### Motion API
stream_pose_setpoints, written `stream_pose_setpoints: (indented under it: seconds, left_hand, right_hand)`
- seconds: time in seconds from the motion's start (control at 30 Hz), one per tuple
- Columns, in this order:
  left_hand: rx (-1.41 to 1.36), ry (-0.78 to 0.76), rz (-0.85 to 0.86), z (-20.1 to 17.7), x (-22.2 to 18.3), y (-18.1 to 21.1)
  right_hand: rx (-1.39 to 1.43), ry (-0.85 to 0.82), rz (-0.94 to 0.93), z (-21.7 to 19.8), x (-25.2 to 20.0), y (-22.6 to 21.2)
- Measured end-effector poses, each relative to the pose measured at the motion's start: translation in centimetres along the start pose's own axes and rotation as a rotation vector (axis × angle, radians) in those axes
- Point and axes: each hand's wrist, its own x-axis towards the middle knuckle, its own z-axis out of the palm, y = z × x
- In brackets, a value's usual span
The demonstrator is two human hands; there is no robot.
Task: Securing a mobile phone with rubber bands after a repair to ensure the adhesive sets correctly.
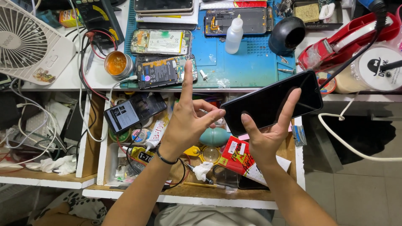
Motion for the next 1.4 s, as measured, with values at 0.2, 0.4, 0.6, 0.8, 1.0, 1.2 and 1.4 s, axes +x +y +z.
stream_pose_setpoints:
  seconds: [0.2,0.4,0.6,0.8,1.0,1.2,1.4]
  left_hand:
    - [0.243,0.059,0.010,-0.4,-0.3,0.7]
    - [0.209,0.031,-0.147,-1.6,-0.1,1.4]
    - [-0.564,-0.069,-0.363,0.3,0.3,-5.3]
    - [-0.587,-0.028,-0.371,1.3,0.4,-5.3]
    - [-0.550,-0.021,-0.180,1.4,0.5,-5.9]
    - [-0.347,0.070,-0.074,0.9,-0.7,-3.2]
    - [-0.509,0.025,-0.194,2.2,0.1,-4.7]
  right_hand:
    - [0.064,-0.018,0.044,0.5,0.2,-0.6]
    - [0.128,0.011,0.081,0.5,0.9,-1.2]
    - [0.187,0.034,0.119,0.5,1.3,-1.2]
    - [0.160,0.024,0.090,0.7,1.1,-1.1]
    - [0.077,0.041,0.075,0.5,1.2,-0.7]
    - [-0.043,0.063,0.053,0.4,1.1,-0.6]
    - [-0.044,0.047,0.049,0.5,0.8,-1.4]
